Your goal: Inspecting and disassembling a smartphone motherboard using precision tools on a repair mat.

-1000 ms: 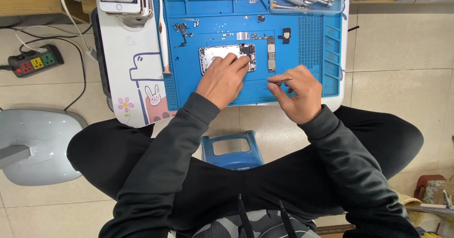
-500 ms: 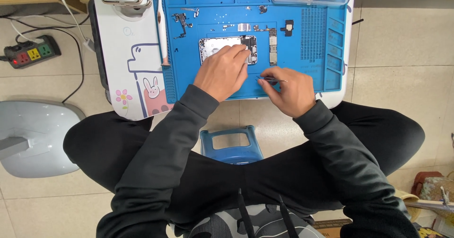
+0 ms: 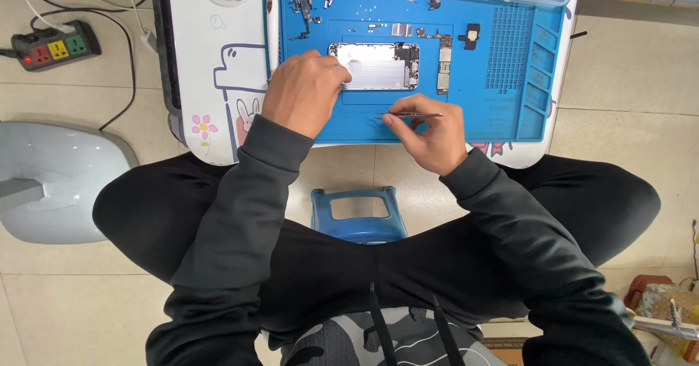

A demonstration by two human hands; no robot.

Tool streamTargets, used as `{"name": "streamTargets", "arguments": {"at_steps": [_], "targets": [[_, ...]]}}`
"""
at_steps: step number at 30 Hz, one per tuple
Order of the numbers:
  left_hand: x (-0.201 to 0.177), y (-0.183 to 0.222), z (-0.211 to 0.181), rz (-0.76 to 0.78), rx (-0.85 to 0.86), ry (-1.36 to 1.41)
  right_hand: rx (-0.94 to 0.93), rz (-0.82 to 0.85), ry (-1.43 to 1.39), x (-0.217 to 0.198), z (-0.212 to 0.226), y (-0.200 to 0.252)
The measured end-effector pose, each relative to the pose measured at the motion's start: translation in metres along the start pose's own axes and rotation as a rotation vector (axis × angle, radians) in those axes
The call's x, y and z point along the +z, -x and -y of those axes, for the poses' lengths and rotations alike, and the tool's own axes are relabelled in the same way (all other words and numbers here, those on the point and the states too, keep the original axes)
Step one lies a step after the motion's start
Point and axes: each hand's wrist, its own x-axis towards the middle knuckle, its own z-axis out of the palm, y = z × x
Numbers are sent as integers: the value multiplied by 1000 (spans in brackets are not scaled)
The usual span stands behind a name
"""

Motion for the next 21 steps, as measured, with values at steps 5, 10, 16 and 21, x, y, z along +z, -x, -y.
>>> {"name": "streamTargets", "arguments": {"at_steps": [5,10,16,21], "targets": [[3,3,-4,-4,-23,3,-26,-19,-37,23,12,-9],[12,4,-1,-37,4,-23,-86,-43,12,33,16,-18],[16,4,-1,-60,17,-42,-103,-11,24,32,18,-22],[14,2,-1,-83,29,-104,-98,-7,60,31,18,-22]]}}
